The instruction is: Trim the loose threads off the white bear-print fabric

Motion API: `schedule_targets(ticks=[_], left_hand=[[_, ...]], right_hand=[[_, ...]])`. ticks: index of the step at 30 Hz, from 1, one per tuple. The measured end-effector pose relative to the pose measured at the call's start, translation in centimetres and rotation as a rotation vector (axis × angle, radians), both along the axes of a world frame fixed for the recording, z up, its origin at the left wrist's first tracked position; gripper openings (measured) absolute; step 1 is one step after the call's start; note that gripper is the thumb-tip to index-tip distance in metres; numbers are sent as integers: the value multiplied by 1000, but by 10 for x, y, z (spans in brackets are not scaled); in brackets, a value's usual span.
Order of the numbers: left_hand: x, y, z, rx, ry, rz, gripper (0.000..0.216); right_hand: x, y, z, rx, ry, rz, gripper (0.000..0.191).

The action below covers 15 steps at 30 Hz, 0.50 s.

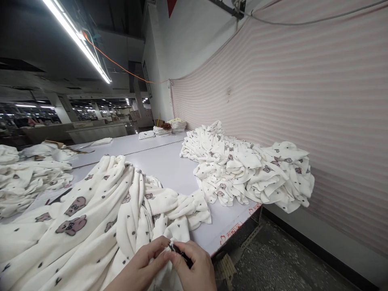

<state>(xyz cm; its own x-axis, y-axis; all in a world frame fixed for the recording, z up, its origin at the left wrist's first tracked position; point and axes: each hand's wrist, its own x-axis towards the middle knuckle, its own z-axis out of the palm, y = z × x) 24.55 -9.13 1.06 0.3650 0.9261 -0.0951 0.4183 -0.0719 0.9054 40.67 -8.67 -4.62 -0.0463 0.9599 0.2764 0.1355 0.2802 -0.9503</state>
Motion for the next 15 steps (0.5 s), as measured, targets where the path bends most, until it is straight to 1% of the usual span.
schedule_targets(ticks=[3,5,7,9,11,15], left_hand=[[-2,1,-1,0,-1,-2,28],[-3,2,0,-5,-13,-15,30],[-2,3,1,-12,-29,-30,31],[-2,3,3,-14,-40,-39,31],[-1,2,3,-13,-30,-39,29],[-1,1,4,4,27,-33,24]], right_hand=[[1,2,-3,-96,114,66,35],[1,2,-4,-83,147,63,37],[1,0,-2,0,80,19,35],[0,-3,1,78,-35,-23,31],[0,-5,5,80,-84,-19,27],[1,-5,4,49,-40,36,28]])
